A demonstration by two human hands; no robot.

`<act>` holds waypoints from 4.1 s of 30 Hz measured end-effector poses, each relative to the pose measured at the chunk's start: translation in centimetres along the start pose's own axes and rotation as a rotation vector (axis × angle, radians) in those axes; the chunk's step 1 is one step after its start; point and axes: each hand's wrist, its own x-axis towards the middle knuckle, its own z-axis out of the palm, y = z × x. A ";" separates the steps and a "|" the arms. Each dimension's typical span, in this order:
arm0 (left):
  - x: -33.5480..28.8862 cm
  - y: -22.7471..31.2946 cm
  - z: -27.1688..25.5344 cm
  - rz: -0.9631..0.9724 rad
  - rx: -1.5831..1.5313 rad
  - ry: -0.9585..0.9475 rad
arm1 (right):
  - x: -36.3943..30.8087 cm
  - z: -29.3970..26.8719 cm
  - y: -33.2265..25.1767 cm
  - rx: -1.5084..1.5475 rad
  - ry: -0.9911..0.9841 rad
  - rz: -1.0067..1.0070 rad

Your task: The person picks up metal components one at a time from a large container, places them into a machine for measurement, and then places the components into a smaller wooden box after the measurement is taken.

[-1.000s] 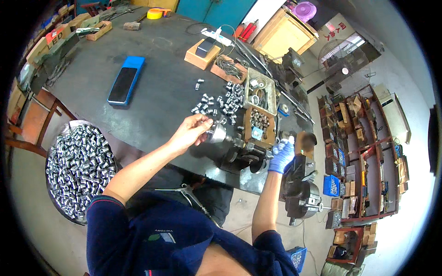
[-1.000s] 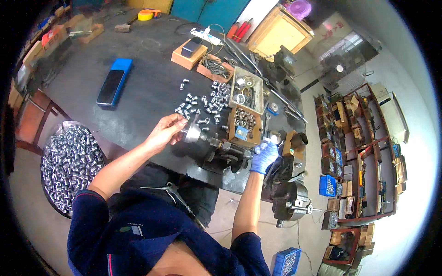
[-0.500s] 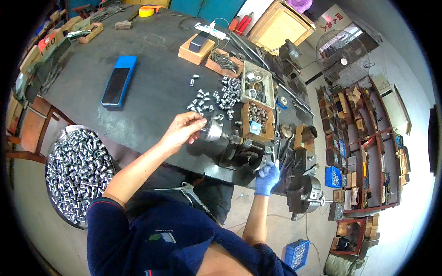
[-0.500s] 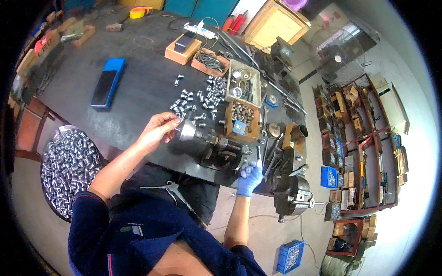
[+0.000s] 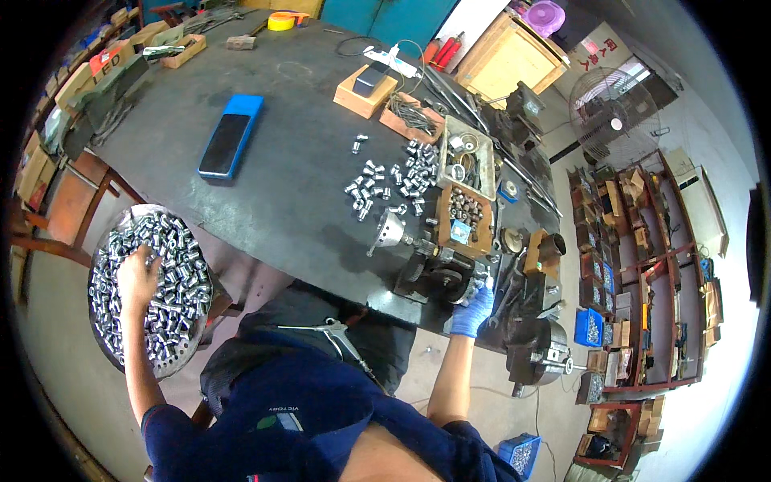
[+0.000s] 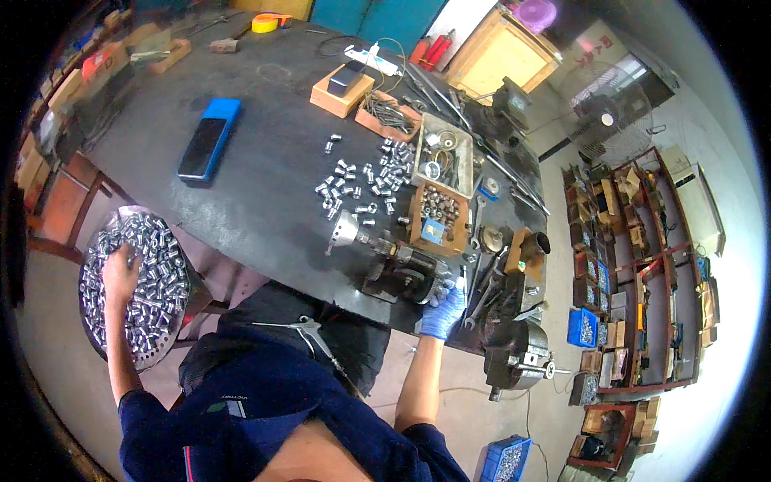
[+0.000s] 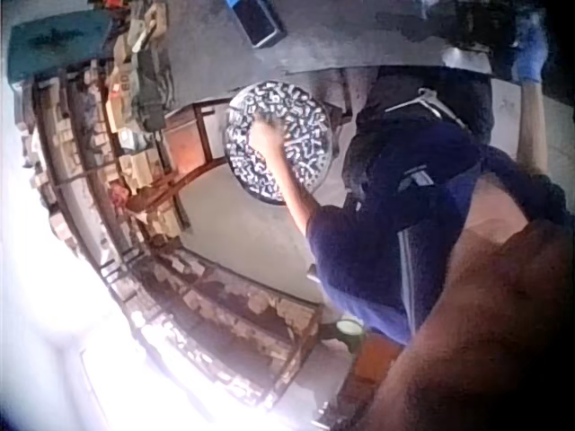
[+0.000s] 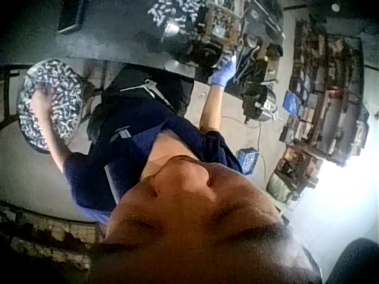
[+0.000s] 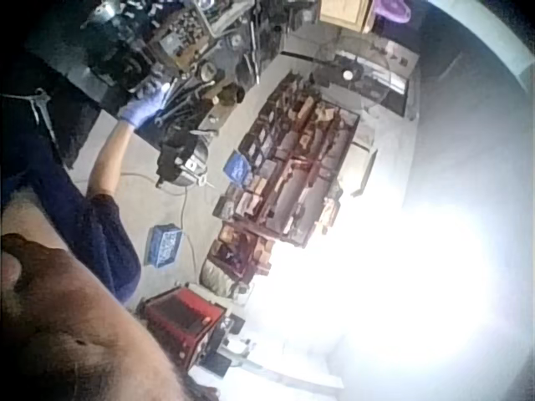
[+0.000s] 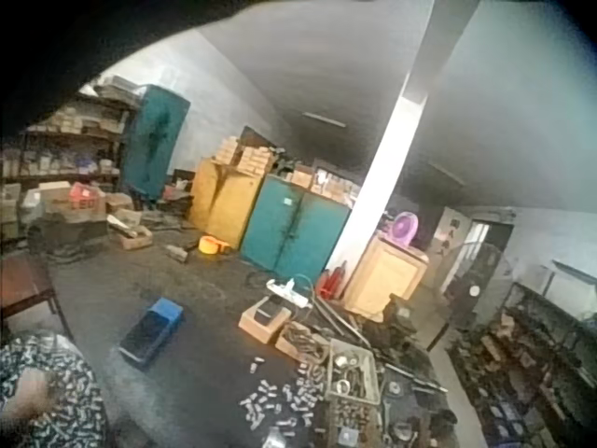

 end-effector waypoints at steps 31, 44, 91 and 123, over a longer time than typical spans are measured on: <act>10.3 29.4 14.7 0.893 -0.330 -0.276 | -2.2 0.1 0.2 -0.063 0.286 -0.189; 8.0 28.3 10.0 0.376 -1.249 -0.818 | -2.0 0.5 0.3 -0.054 0.398 -0.190; 7.6 29.6 5.2 0.518 -1.717 -0.893 | -4.7 3.6 -5.9 -0.147 -0.063 -0.186; 6.9 29.6 5.1 0.246 -1.774 -1.069 | -4.5 3.0 -6.1 -0.191 -0.153 -0.110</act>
